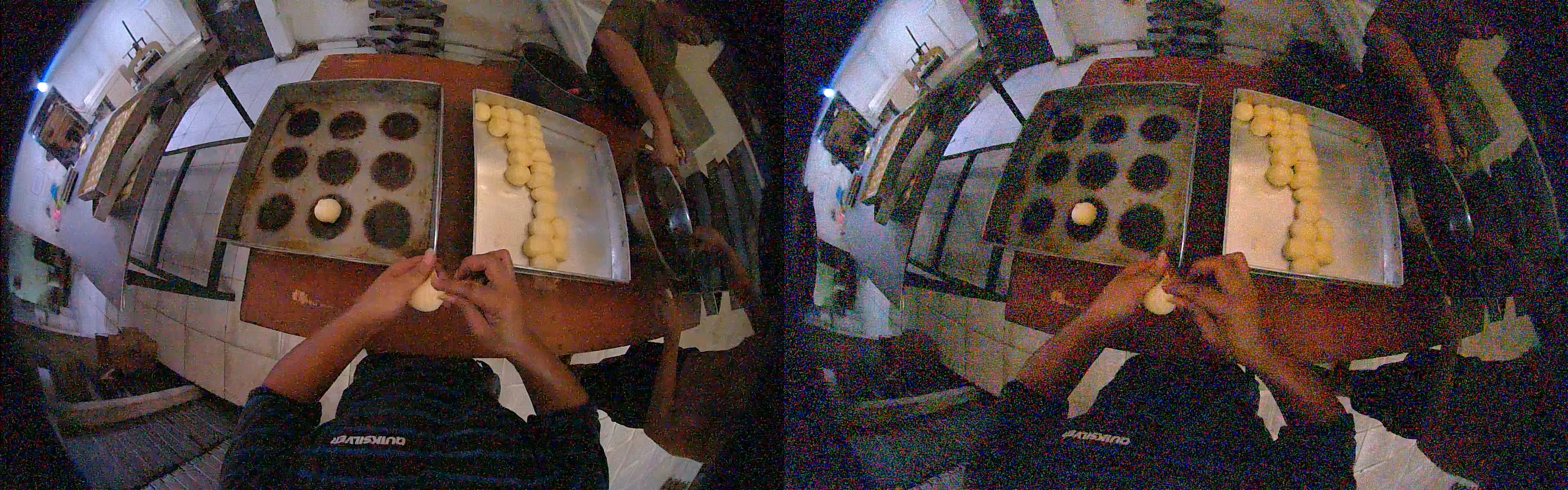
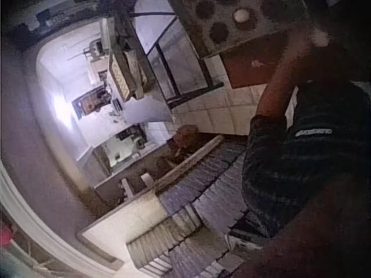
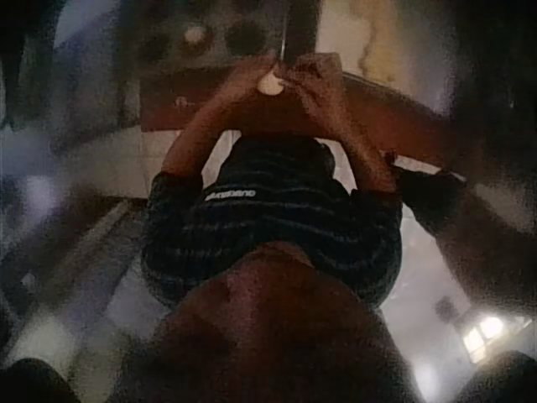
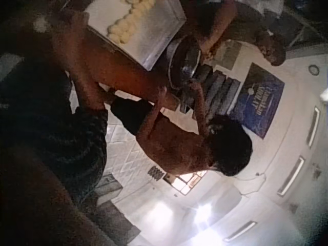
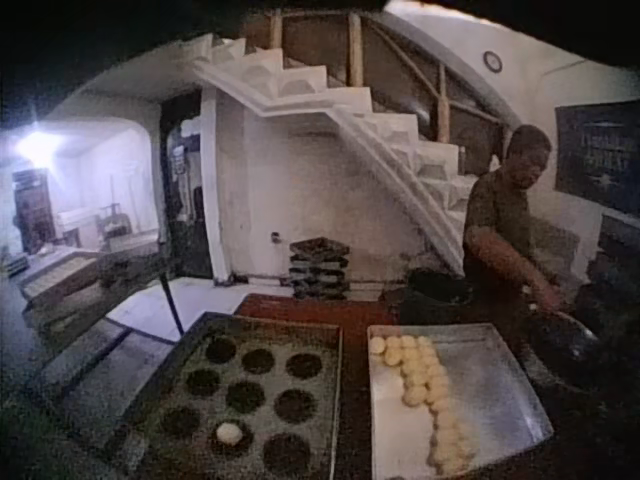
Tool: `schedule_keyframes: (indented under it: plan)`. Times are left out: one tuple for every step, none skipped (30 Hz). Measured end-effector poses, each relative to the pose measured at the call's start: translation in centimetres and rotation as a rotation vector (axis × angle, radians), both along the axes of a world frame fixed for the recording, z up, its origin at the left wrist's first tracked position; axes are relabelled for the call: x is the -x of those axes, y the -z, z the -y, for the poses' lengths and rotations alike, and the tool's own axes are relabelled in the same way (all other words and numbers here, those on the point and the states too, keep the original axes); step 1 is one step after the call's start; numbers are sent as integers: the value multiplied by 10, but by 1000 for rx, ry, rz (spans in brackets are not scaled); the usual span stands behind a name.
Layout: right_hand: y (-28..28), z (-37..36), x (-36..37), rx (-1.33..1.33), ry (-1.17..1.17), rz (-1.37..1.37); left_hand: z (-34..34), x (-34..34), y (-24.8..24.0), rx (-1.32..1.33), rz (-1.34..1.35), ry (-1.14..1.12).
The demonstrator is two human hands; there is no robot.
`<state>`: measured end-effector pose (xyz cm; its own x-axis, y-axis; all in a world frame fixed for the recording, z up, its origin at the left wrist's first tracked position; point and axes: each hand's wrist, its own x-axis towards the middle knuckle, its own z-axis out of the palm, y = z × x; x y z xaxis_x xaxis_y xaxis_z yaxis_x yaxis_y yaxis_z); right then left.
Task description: The person fills small dough balls with a dark paste using a spoon and places them into a muffin tin. They repeat this process for multiple dough balls, working alongside another person in a bakery setting.
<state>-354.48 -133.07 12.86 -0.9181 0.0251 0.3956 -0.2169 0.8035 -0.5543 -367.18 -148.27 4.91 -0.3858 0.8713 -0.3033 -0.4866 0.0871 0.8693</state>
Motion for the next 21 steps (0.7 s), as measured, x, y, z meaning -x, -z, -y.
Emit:
schedule_keyframes:
  plan:
    - [-1, 0, 0, 8, 15, 9, 0, -2, 2, 26, -40, -19]
    - [0, -2, 2, 18, 33, 19, 0, -5, 1, 54, -79, -37]
    - [1, -3, 5, 177, 34, 53, 1, -9, -3, 80, -119, -53]
    - [4, -6, 9, 338, 36, 85, 3, -13, -9, 44, -303, -33]
    - [8, -8, 14, 501, 42, 118, 4, -16, -17, 7, -486, -9]
    - [12, -9, 18, 630, 36, 140, 7, -19, -28, -34, -668, 16]
    - [16, -8, 23, 758, 30, 159, 7, -19, -31, -27, -614, -23]
    - [20, -6, 26, 885, 25, 174, 7, -18, -36, -21, -560, -60]
    - [23, 0, 29, 995, 134, 135, 6, -16, -40, -14, -508, -96]
    - [26, 7, 31, 1105, 242, 93, 4, -14, -42, -6, -453, -101]
    - [28, 17, 33, 1213, 349, 49, 1, -14, -44, 3, -398, -108]
    - [29, 26, 35, 1238, 320, -30, -3, -15, -45, 11, -343, -114]
    - [30, 34, 38, 1262, 286, -107, -8, -17, -46, -47, -359, -219]
    - [29, 38, 41, 1283, 278, -152, -13, -22, -47, -104, -373, -322]
    - [27, 39, 44, 1413, 281, -158, -19, -28, -48, -121, -546, -302]
    - [25, 37, 46, 1545, 288, -171, -23, -32, -50, -135, -723, -296]
    - [21, 32, 48, 1677, 300, -190, -26, -35, -51, -148, -895, -304]
    - [18, 23, 48, 1789, 189, -194, -29, -37, -53, -118, -1070, -262]
    - [14, 14, 47, 1898, 71, -194, -30, -37, -54, -52, -1205, -280]
    - [10, 8, 45, 1968, 121, -211, -31, -35, -55, 20, -1342, -302]
    - [7, 4, 42, 1946, 102, -208, -32, -33, -56, 94, -1473, -328]
